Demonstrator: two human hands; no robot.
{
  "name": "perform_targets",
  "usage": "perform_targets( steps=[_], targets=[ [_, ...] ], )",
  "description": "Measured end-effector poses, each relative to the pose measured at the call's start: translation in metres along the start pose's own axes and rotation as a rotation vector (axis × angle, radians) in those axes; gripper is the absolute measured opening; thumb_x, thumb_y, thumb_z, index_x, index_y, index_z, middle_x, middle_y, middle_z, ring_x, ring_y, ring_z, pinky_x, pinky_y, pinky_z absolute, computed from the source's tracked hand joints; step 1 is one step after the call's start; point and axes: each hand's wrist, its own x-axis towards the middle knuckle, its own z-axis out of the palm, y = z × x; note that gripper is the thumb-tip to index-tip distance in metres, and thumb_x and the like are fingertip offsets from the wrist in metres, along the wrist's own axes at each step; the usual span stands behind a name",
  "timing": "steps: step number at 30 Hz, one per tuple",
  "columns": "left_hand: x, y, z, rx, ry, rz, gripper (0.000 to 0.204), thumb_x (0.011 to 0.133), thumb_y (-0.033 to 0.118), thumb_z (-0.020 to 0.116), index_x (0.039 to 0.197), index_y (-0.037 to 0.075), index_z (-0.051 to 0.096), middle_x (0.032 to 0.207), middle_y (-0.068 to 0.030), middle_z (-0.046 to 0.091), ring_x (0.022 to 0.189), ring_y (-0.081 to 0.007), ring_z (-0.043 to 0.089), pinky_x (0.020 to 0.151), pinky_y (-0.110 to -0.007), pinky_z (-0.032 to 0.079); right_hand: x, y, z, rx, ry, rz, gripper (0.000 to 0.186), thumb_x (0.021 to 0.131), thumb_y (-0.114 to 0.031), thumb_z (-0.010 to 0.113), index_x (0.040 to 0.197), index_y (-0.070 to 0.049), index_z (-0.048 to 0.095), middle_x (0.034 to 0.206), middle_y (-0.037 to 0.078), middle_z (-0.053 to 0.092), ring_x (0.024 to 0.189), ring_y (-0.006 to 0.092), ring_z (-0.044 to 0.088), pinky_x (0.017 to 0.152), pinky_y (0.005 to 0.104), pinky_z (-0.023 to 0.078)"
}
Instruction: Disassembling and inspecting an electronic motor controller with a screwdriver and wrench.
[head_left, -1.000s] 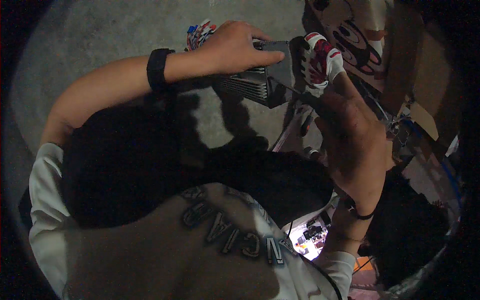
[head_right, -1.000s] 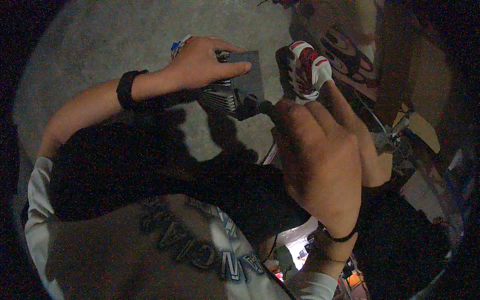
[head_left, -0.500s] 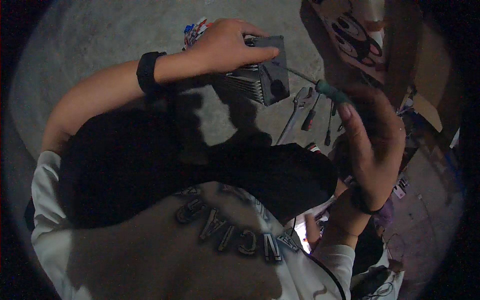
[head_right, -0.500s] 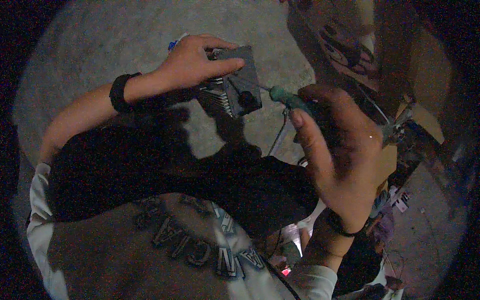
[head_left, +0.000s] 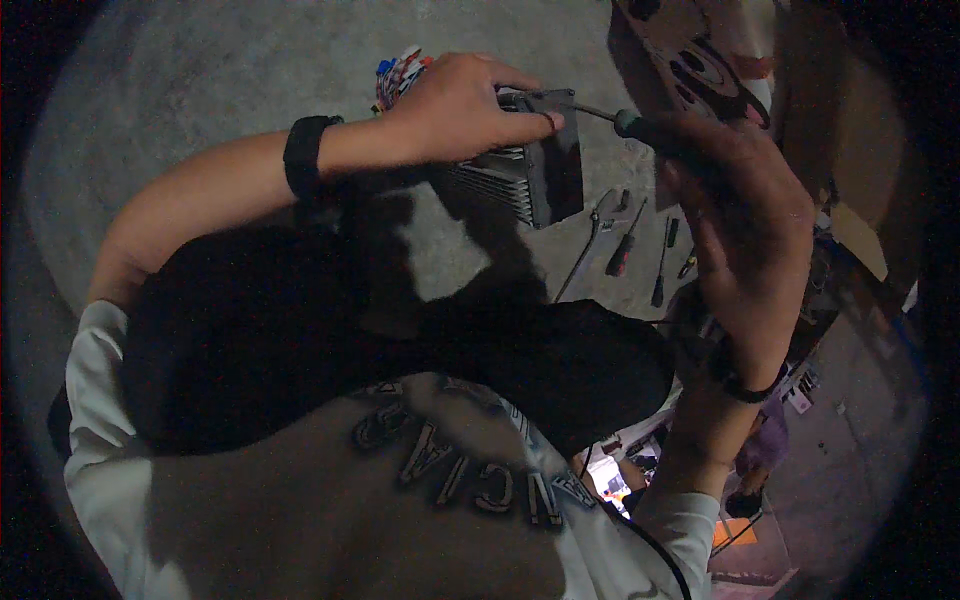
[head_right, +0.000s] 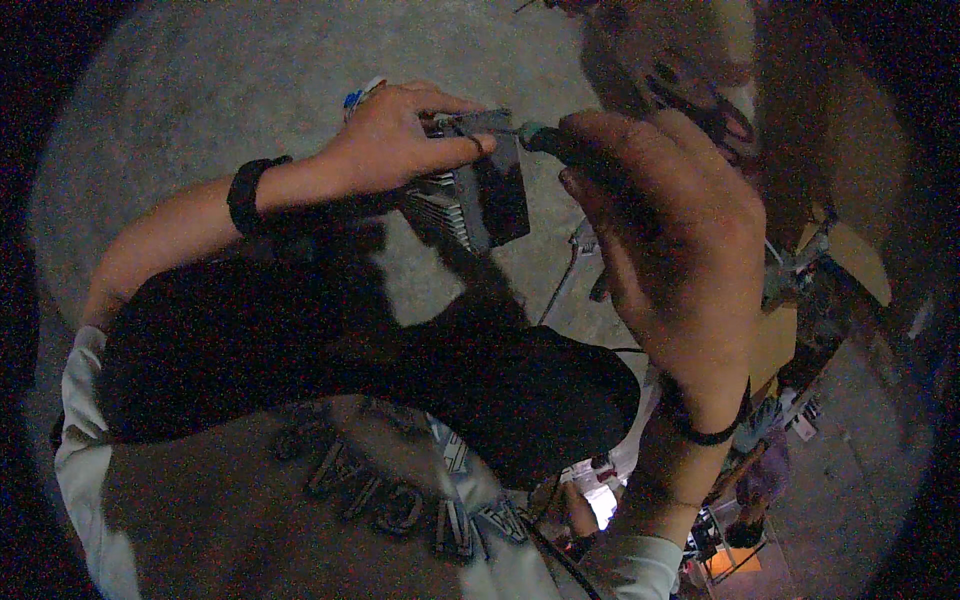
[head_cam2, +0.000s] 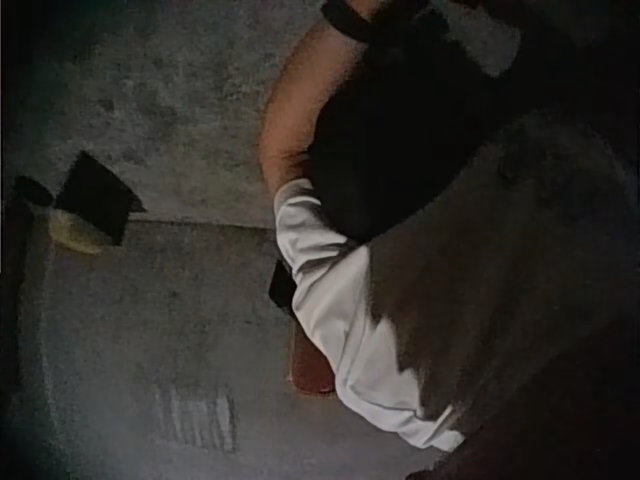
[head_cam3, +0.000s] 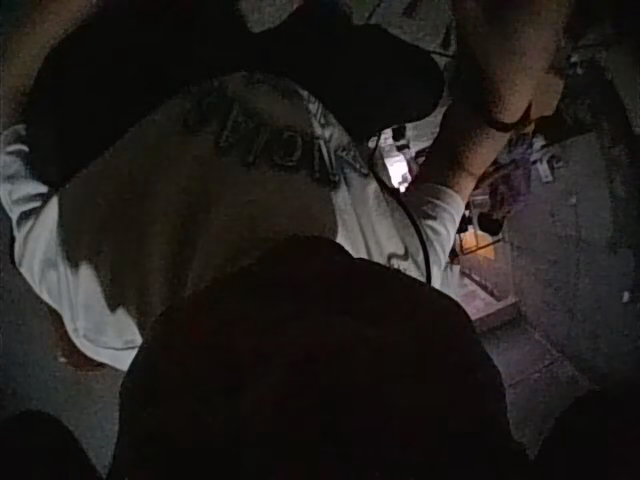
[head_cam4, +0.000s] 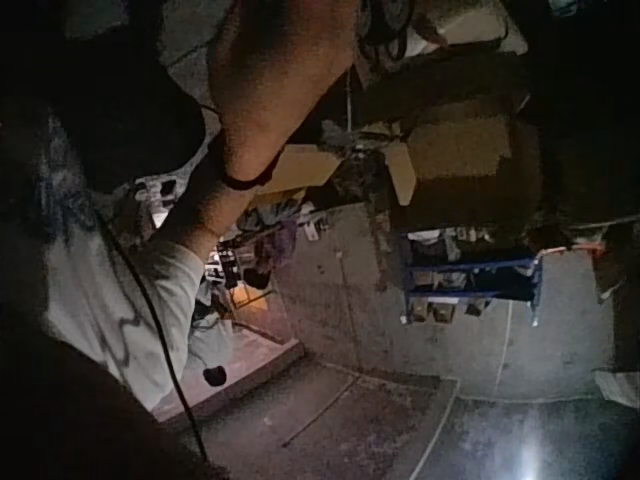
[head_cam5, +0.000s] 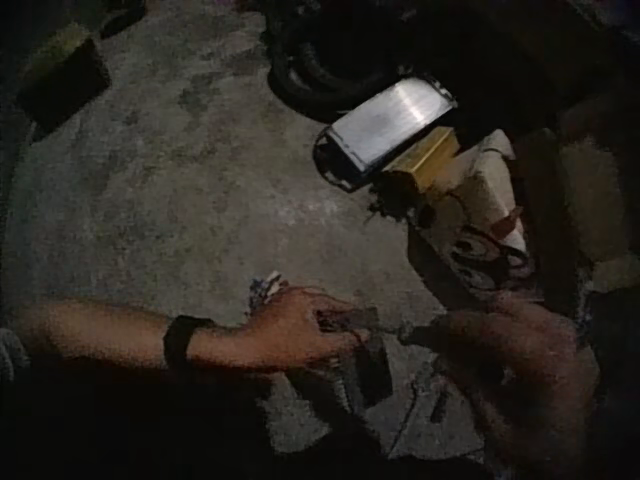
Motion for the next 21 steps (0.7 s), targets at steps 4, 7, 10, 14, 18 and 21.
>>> perform_targets(
  steps=[4,7,10,14,18,21],
  targets=[
    [0.0008,-0.0008,0.0016,-0.041,-0.02,-0.012,0.064,0.075,0.059,0.075,0.106,0.003,0.076,0.102,-0.0239,0.072,0.095,-0.037,0.07,0.088,-0.04,0.054,0.0021,0.0002,0.0018,0.053,-0.006,0.036,0.028,0.082,0.009,0.066,0.109,0.004,0.068,0.102,0.014,0.07,0.092,0.0237,0.067,0.083,0.0318,0.051],
    [0.0004,-0.0025,0.0035,-0.011,0.013,-0.001,0.065,0.075,0.059,0.076,0.104,0.002,0.076,0.101,-0.024,0.072,0.096,-0.0373,0.07,0.088,-0.041,0.054,0.0045,0.0005,0.0032,0.047,-0.026,0.035,0.028,0.082,0.009,0.066,0.109,0.004,0.068,0.102,0.014,0.07,0.093,0.0232,0.067,0.084,0.0311,0.051],
    [0.001,0.002,0.0,-0.014,-0.021,-0.026,0.066,0.074,0.059,0.076,0.103,0.0,0.076,0.101,-0.0243,0.072,0.096,-0.038,0.07,0.089,-0.041,0.054,0.0053,0.0027,0.0049,0.054,-0.007,0.005,0.027,0.083,0.009,0.067,0.11,0.004,0.067,0.103,0.015,0.069,0.094,0.0233,0.067,0.085,0.0311,0.051],
    [-0.0005,-0.0021,0.0037,-0.022,0.024,-0.006,0.065,0.074,0.058,0.076,0.103,-0.001,0.076,0.101,-0.0249,0.072,0.096,-0.0383,0.07,0.09,-0.041,0.054,0.0054,0.0043,0.0073,0.13,0.0,0.052,0.027,0.083,0.007,0.067,0.109,0.004,0.068,0.103,0.014,0.07,0.096,0.0239,0.067,0.086,0.032,0.051],
    [0.0009,-0.0005,0.0024,-0.012,0.014,0.023,0.064,0.075,0.056,0.076,0.103,-0.001,0.076,0.101,-0.025,0.072,0.096,-0.0382,0.07,0.089,-0.041,0.053,0.0062,0.0022,0.0019,-0.009,-0.033,0.016,0.027,0.083,0.007,0.066,0.11,0.003,0.068,0.103,0.014,0.07,0.097,0.024,0.067,0.086,0.0321,0.051],
    [0.0001,0.0013,0.002,-0.03,0.003,0.01,0.063,0.075,0.055,0.076,0.103,-0.001,0.076,0.1,-0.0252,0.072,0.095,-0.0382,0.07,0.089,-0.041,0.054,0.005,0.0024,0.0021,0.016,-0.032,0.045,0.028,0.082,0.006,0.067,0.11,0.002,0.068,0.104,0.014,0.071,0.097,0.0242,0.067,0.087,0.0328,0.051]
  ],
)
